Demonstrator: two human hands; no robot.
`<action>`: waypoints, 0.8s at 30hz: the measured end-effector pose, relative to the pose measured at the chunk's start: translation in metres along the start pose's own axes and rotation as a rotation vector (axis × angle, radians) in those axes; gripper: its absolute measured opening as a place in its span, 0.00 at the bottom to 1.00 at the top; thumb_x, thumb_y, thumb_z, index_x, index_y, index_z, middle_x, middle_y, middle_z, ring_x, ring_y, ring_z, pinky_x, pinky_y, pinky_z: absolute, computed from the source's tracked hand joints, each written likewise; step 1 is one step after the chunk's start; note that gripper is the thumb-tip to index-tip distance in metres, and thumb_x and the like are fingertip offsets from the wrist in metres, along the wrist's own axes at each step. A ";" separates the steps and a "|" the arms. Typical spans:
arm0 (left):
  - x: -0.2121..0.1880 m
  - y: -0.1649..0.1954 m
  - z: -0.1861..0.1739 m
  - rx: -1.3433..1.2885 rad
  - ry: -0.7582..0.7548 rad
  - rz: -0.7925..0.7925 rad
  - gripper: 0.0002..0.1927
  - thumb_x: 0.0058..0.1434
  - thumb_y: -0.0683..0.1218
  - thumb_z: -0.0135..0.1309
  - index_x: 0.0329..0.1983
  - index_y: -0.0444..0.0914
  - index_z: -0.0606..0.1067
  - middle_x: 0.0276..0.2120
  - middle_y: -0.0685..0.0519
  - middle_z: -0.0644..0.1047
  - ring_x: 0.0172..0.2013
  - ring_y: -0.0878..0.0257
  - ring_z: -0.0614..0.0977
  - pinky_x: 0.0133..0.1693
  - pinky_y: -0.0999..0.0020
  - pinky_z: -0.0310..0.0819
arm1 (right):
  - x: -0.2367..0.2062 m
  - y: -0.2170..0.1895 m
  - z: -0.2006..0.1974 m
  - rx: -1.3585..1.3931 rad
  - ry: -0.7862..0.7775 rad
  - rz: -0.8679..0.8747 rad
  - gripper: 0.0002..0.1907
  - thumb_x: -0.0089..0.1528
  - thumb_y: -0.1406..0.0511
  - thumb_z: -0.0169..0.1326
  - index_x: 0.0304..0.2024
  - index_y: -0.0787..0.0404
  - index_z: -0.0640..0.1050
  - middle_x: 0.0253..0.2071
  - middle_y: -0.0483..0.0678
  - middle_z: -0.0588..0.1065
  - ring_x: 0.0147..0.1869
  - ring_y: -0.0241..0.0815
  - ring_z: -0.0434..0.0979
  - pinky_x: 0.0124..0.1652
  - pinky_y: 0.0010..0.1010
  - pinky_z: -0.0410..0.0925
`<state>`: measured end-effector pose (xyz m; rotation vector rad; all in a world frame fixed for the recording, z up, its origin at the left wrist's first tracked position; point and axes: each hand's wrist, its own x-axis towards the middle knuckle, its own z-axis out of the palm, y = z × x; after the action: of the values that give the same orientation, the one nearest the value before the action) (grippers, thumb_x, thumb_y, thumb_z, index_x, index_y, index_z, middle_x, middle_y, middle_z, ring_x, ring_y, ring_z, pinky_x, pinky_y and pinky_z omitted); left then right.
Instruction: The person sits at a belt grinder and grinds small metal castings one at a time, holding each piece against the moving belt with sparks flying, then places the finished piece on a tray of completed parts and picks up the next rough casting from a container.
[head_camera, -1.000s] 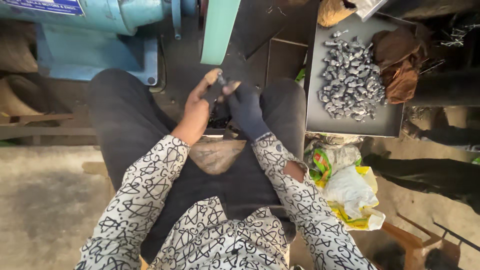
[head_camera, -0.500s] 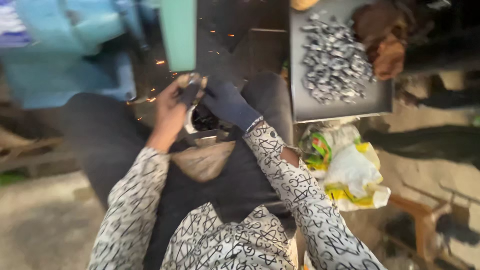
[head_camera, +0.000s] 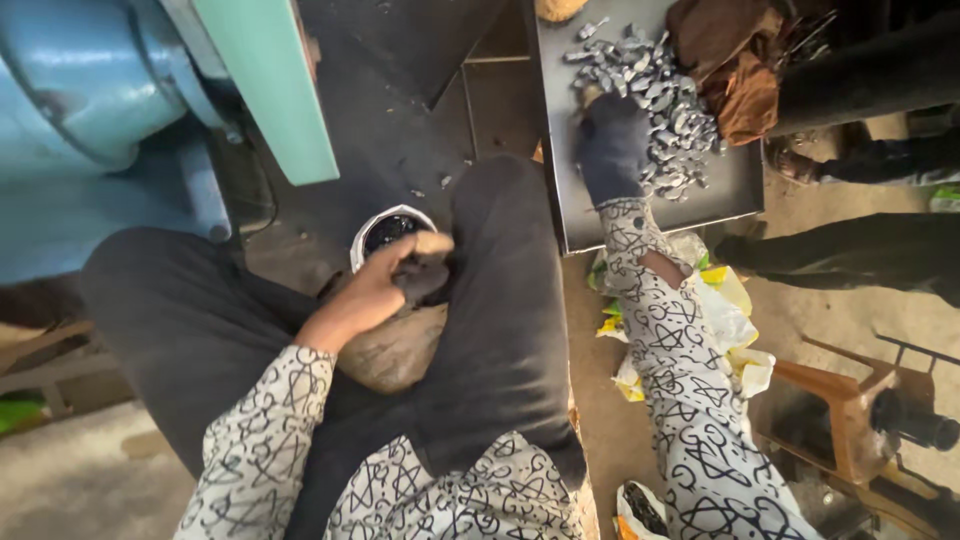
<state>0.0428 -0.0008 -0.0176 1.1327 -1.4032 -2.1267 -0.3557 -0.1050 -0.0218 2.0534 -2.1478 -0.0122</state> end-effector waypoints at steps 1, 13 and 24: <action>0.002 -0.006 -0.003 0.012 0.064 0.018 0.32 0.56 0.31 0.48 0.66 0.36 0.67 0.59 0.49 0.75 0.59 0.61 0.76 0.60 0.68 0.67 | -0.005 -0.009 -0.010 0.121 0.146 0.018 0.05 0.61 0.66 0.63 0.37 0.59 0.80 0.36 0.54 0.79 0.42 0.55 0.80 0.42 0.44 0.71; -0.025 0.006 -0.014 -0.687 0.607 0.319 0.13 0.70 0.37 0.52 0.57 0.35 0.73 0.46 0.49 0.81 0.42 0.61 0.83 0.44 0.69 0.79 | -0.110 -0.264 -0.059 2.122 -0.904 0.517 0.06 0.69 0.65 0.52 0.44 0.62 0.77 0.40 0.49 0.78 0.44 0.42 0.79 0.44 0.35 0.75; -0.028 0.008 -0.043 -0.983 0.254 0.356 0.11 0.78 0.44 0.47 0.57 0.34 0.74 0.43 0.53 0.79 0.37 0.67 0.78 0.41 0.68 0.76 | -0.078 -0.283 -0.039 2.496 -1.195 0.718 0.07 0.69 0.62 0.45 0.42 0.57 0.73 0.30 0.42 0.71 0.29 0.35 0.69 0.29 0.24 0.66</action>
<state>0.0925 -0.0120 -0.0069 0.6404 -0.2883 -1.9102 -0.0676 -0.0376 -0.0276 0.0213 0.6489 -0.7462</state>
